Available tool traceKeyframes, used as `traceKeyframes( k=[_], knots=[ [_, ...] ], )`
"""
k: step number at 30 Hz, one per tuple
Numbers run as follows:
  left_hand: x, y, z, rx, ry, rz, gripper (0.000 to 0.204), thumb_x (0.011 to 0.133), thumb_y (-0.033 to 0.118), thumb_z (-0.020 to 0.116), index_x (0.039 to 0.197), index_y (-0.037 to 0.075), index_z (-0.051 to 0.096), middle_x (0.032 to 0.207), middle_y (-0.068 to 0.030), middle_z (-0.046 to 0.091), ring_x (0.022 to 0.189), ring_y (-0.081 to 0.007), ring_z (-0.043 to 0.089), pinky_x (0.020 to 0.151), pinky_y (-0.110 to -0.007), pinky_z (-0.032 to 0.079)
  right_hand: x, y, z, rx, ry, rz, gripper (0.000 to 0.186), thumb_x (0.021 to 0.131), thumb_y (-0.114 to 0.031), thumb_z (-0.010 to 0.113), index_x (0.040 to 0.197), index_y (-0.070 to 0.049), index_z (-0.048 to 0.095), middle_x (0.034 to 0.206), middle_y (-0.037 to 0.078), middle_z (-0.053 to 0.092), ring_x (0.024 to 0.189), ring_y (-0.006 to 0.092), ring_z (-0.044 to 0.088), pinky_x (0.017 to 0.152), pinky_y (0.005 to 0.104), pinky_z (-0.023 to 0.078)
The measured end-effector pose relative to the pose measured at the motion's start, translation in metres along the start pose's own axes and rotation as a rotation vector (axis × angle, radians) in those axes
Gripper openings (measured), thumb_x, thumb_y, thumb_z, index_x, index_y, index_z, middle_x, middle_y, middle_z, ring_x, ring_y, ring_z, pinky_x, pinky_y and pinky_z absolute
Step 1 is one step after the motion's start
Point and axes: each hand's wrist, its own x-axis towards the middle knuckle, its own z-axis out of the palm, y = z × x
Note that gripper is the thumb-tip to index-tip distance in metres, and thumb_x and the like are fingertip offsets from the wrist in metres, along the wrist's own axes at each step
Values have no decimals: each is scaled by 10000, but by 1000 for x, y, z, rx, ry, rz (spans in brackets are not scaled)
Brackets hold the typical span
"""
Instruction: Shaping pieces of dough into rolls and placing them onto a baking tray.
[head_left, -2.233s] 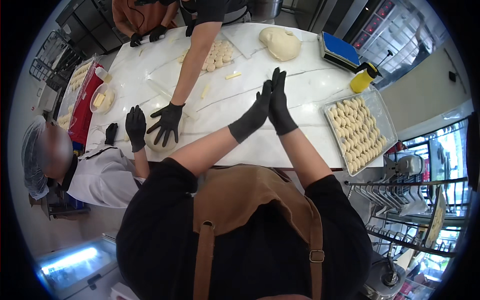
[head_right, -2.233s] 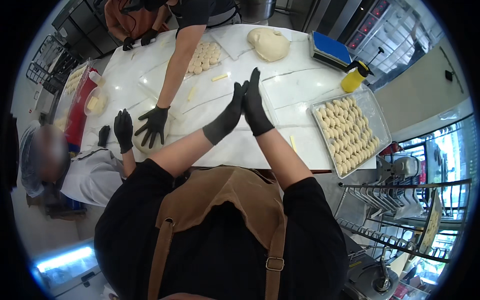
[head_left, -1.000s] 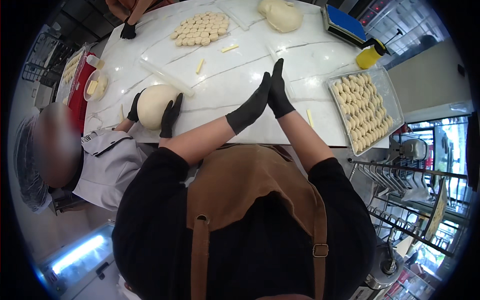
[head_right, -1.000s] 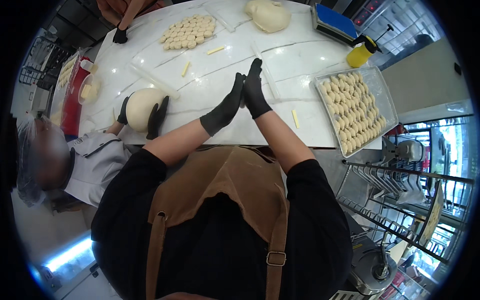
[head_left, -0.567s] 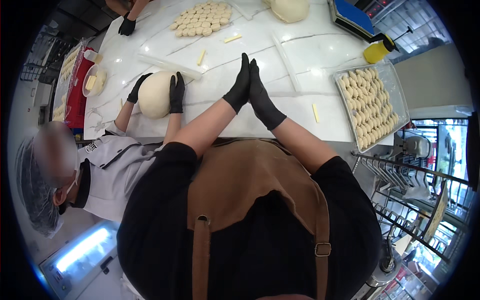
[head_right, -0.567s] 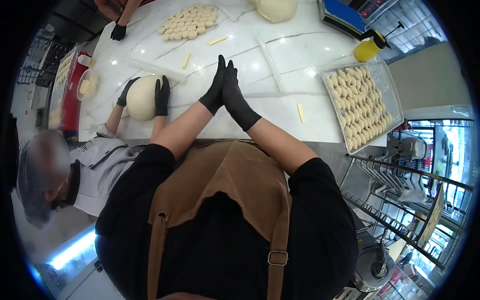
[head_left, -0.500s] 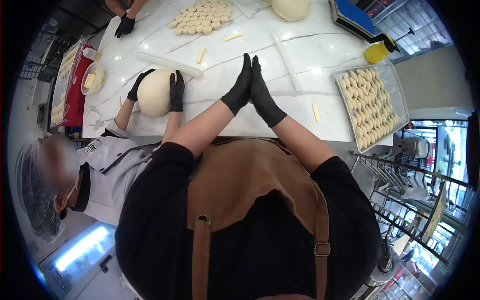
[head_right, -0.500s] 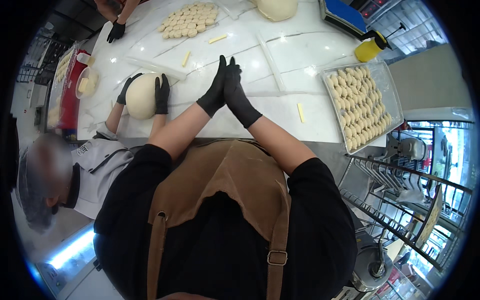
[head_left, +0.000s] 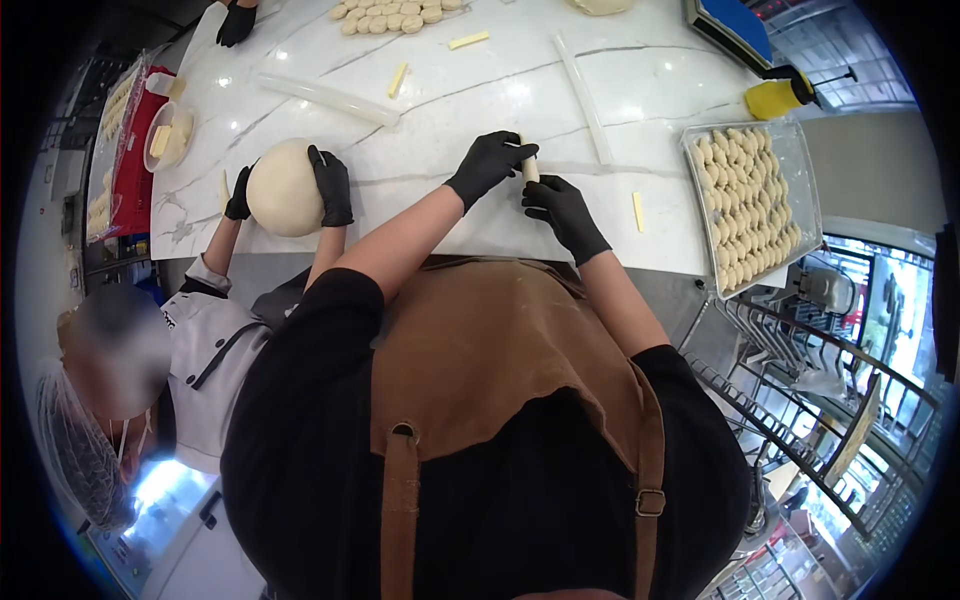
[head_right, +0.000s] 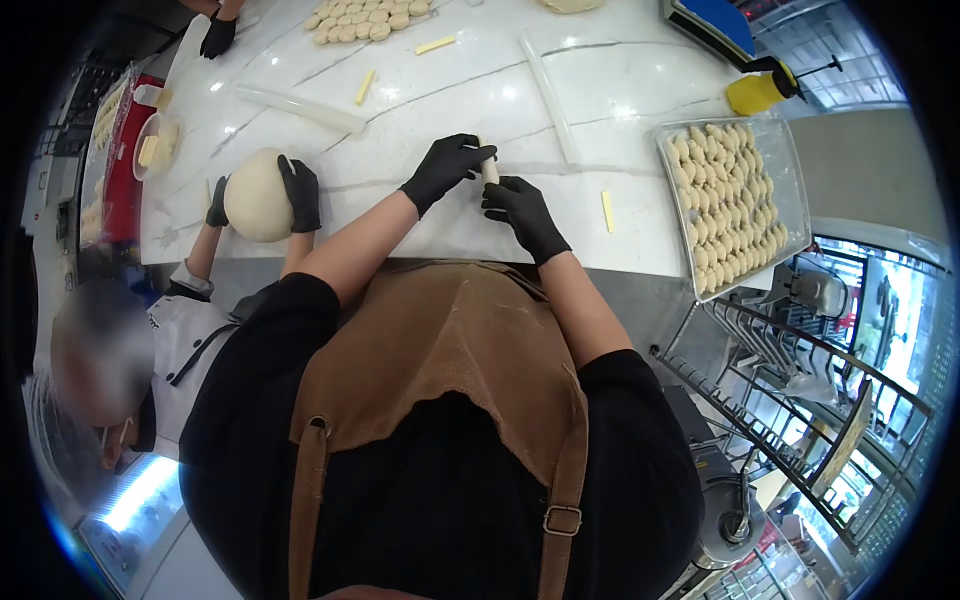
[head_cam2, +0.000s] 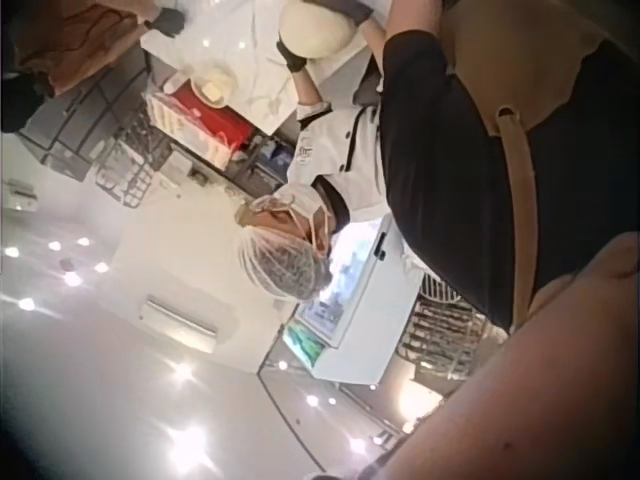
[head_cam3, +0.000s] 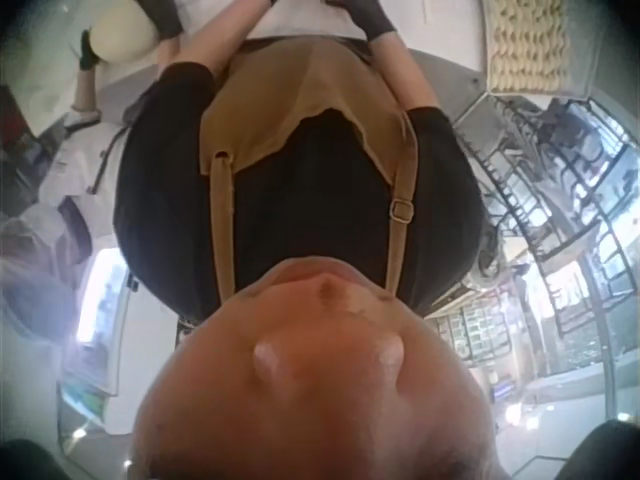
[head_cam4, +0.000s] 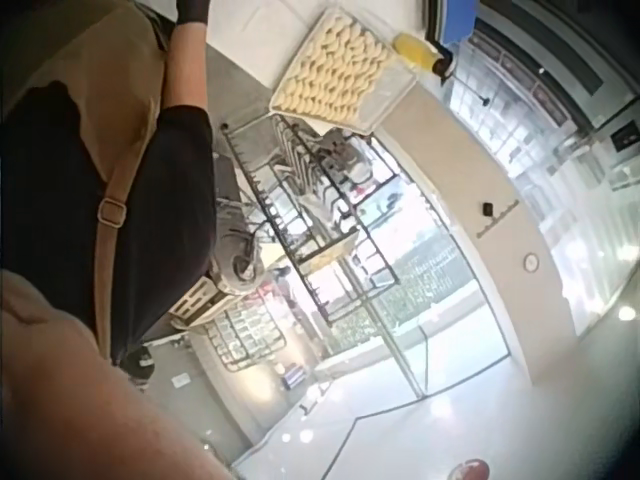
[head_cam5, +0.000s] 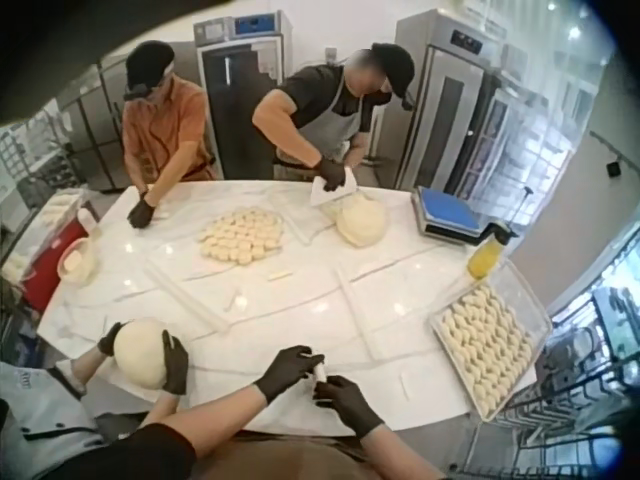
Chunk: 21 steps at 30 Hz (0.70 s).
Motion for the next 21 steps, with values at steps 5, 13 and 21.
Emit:
traceKeyframes(
  k=[5,13,21],
  knots=[
    [29,-15,-1,466,46,59,357,969,341,667,1088,18,760,1011,-120,773,876,-251,722,804,-351,568,6,19,9,166,101,53,374,960,-230,723,1183,64,660,991,156,725,827,230,705,771,329,580],
    [51,-22,7,1168,135,365,408,952,469,635,1069,110,789,1072,-93,782,903,-324,716,854,-401,540,5,12,11,257,186,159,332,974,-269,701,1041,56,705,889,150,736,711,225,696,686,307,569],
    [33,-48,5,825,239,486,443,970,490,622,1188,127,754,1216,-82,754,1086,-324,693,993,-459,482,-16,-14,-12,-424,237,253,384,980,-369,670,963,8,746,762,116,730,562,221,649,592,299,500]
  ],
)
